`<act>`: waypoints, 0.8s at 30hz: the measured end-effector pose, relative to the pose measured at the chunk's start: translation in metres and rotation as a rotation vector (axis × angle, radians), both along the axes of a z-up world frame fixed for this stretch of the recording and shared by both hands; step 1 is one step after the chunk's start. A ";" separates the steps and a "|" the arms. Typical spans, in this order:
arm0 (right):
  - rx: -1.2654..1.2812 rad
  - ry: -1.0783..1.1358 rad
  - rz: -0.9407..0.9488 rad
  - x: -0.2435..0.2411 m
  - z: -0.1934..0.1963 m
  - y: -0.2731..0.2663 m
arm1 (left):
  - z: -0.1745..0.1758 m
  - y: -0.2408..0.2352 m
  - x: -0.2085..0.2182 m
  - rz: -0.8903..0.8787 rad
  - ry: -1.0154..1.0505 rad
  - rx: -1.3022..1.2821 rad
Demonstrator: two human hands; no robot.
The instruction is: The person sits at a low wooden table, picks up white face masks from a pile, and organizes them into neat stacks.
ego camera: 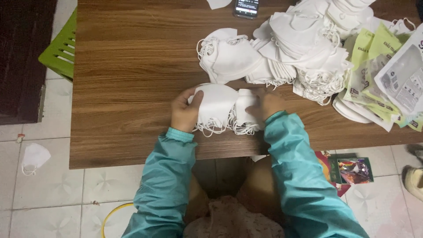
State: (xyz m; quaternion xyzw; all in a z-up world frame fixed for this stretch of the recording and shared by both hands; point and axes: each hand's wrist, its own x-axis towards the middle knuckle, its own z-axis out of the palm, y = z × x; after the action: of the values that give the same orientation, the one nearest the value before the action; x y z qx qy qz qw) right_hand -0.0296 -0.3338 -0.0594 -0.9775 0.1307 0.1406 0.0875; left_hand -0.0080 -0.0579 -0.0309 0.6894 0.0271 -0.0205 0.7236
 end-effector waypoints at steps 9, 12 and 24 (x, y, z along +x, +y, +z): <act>0.061 -0.023 0.004 0.014 -0.013 -0.010 | 0.000 0.001 0.000 0.002 0.040 -0.054; 0.171 -0.169 0.015 0.008 -0.035 -0.021 | -0.002 0.003 0.000 -0.010 0.047 -0.033; 0.325 -0.247 -0.082 -0.010 0.027 -0.004 | -0.007 0.004 0.002 -0.035 0.082 -0.017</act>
State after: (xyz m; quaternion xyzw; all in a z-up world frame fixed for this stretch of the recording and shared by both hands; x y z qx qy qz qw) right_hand -0.0392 -0.3375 -0.0320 -0.9542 0.1343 0.0353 0.2649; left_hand -0.0061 -0.0543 -0.0380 0.6820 0.0446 -0.0614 0.7274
